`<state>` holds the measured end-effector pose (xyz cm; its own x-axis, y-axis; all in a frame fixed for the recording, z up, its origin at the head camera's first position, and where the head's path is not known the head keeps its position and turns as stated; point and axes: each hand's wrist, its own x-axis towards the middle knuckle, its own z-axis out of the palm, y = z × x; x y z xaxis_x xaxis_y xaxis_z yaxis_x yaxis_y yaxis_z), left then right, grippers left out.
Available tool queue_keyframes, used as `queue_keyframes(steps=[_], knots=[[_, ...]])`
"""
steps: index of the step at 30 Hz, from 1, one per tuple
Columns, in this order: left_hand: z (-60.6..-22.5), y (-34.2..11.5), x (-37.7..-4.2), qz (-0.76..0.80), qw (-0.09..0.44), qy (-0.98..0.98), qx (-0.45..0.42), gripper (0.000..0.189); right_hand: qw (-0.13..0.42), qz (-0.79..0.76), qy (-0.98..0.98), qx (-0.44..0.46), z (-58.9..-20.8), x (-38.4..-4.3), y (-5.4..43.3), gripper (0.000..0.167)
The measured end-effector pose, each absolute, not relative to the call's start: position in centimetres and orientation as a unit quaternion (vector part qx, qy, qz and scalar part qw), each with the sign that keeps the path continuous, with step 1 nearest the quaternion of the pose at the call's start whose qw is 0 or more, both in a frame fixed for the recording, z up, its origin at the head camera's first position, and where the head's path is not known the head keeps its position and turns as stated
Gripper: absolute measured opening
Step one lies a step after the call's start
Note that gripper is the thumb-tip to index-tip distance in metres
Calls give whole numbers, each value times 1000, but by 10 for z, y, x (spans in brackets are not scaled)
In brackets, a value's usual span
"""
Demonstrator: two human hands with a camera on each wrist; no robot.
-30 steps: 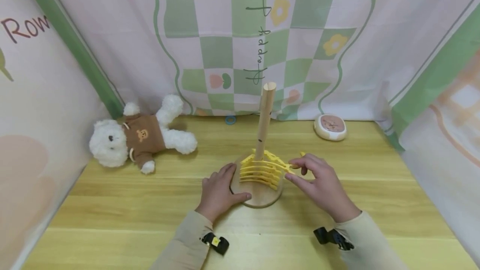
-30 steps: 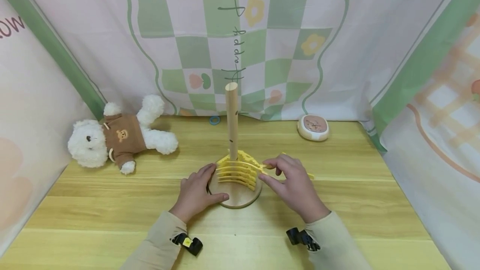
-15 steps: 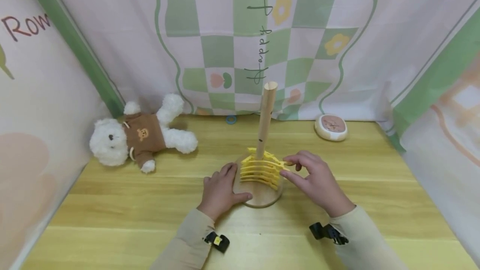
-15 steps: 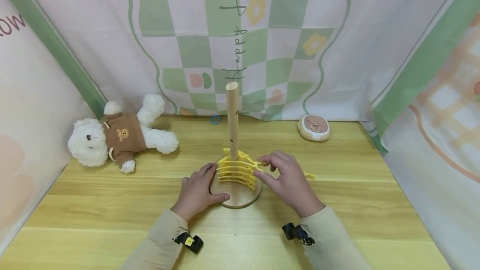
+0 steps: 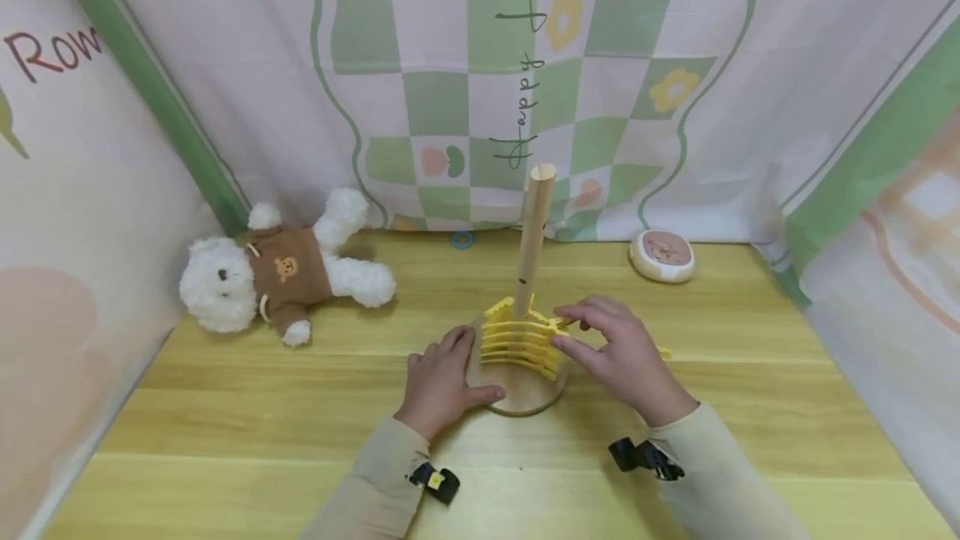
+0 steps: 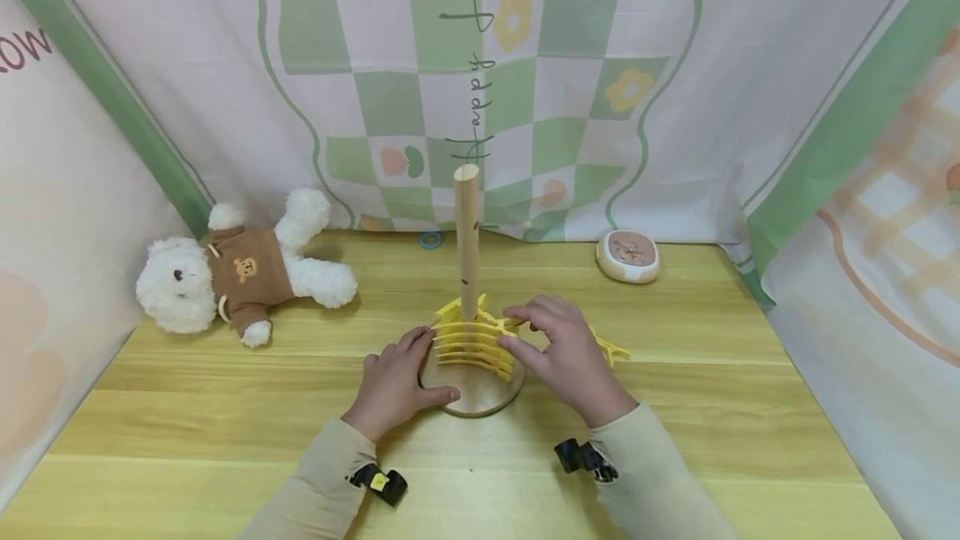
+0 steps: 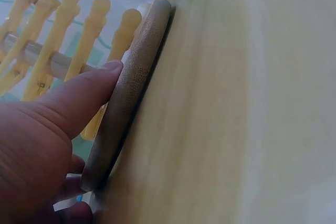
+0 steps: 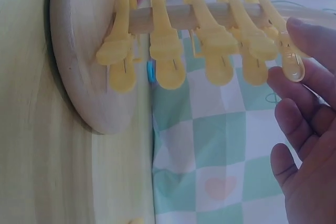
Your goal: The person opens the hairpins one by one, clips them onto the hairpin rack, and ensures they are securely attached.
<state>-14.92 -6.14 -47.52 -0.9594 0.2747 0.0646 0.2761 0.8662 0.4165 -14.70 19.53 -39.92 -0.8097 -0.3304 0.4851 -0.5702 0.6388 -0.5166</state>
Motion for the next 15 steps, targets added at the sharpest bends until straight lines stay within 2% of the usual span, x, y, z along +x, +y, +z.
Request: queue_keyframes(steps=[8, 15], knots=[[-480, -64, -151, -267, 0, -954, -134, 105, 147, 371, -893, 207, -404, -142, 197, 44], [-482, -66, -153, -285, 1, -950, -131, 105, 168, 409, -880, 176, -402, -134, 209, 49]])
